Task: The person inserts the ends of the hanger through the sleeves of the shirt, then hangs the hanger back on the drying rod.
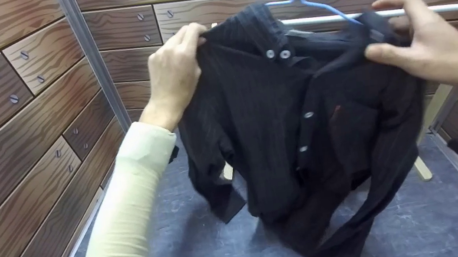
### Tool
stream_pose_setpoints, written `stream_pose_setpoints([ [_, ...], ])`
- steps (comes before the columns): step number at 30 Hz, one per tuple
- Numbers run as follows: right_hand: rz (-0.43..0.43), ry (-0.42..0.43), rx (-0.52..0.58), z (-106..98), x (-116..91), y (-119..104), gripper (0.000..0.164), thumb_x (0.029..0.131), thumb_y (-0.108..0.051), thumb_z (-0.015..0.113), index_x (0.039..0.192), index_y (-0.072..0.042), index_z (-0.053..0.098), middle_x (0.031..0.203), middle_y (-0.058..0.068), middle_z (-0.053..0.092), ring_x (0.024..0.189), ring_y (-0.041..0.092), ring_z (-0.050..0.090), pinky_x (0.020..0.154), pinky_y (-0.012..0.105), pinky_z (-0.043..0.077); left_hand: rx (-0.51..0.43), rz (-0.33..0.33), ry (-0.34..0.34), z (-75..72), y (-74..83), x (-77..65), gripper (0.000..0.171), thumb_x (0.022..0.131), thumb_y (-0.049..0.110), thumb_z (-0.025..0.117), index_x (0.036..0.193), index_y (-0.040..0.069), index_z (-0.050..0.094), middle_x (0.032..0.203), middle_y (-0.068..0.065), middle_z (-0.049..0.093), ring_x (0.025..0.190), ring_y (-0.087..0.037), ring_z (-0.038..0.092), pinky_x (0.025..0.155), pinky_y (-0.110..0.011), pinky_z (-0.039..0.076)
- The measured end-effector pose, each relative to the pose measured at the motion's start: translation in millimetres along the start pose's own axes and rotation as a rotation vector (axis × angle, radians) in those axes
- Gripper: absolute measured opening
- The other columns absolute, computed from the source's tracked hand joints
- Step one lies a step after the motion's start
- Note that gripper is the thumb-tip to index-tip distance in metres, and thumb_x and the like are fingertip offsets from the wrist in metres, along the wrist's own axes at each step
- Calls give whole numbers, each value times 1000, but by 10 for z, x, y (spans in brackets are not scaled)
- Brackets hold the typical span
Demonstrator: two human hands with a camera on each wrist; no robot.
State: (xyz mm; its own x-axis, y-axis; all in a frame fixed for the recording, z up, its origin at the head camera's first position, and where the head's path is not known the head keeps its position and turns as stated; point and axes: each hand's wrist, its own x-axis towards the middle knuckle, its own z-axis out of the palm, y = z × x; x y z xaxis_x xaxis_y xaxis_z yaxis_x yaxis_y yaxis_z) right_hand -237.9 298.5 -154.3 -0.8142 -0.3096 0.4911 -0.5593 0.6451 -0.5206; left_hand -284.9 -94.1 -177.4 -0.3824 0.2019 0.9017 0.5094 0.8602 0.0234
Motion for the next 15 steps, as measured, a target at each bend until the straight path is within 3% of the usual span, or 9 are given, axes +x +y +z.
stream_pose_setpoints([
  [1,29,-57,1,-22,-15,42,61,89,-12,73,140,-20,41,103,-11,69,76,-2,66,69,12,49,-8,-12,7,-6,-40,-17,19,102,20,49,106,11,66,105,2,74,89,-24,73,65,-42,56],
  [3,51,-141,-112,-54,-49,160,54,90,-16,72,137,-18,47,110,-3,70,84,-7,63,75,12,46,-18,-34,19,-11,-118,-59,16,100,17,52,105,11,66,104,2,74,89,-24,73,66,-43,56],
  [5,78,-193,-262,-72,-87,267,42,92,-23,71,131,-16,56,115,4,71,90,-15,55,85,22,48,-25,-51,19,-3,-179,-103,15,100,17,52,103,10,66,102,1,74,89,-25,73,66,-44,56],
  [7,79,-215,-379,-83,-119,348,28,95,-23,67,121,-13,64,115,13,71,94,-10,57,90,34,48,-31,-54,8,18,-215,-138,17,101,20,52,102,10,65,101,0,74,89,-27,72,65,-45,55],
  [10,80,-204,-485,-105,-141,429,17,96,-13,61,111,-9,67,106,15,73,83,5,61,75,40,53,-41,-44,-15,61,-234,-175,19,102,22,50,102,10,65,102,-1,74,88,-28,72,64,-46,55],
  [12,70,-156,-517,-114,-142,457,18,93,-2,56,108,-6,67,100,18,73,76,20,60,66,30,49,-48,-32,-27,93,-230,-190,18,102,21,50,103,11,65,103,0,74,88,-28,73,64,-45,55],
  [15,73,-48,-528,-120,-135,475,31,85,9,47,108,-1,65,98,26,70,71,26,56,57,20,37,-50,-1,-33,143,-217,-213,16,101,17,52,104,11,66,104,-1,74,88,-27,73,65,-45,56],
])
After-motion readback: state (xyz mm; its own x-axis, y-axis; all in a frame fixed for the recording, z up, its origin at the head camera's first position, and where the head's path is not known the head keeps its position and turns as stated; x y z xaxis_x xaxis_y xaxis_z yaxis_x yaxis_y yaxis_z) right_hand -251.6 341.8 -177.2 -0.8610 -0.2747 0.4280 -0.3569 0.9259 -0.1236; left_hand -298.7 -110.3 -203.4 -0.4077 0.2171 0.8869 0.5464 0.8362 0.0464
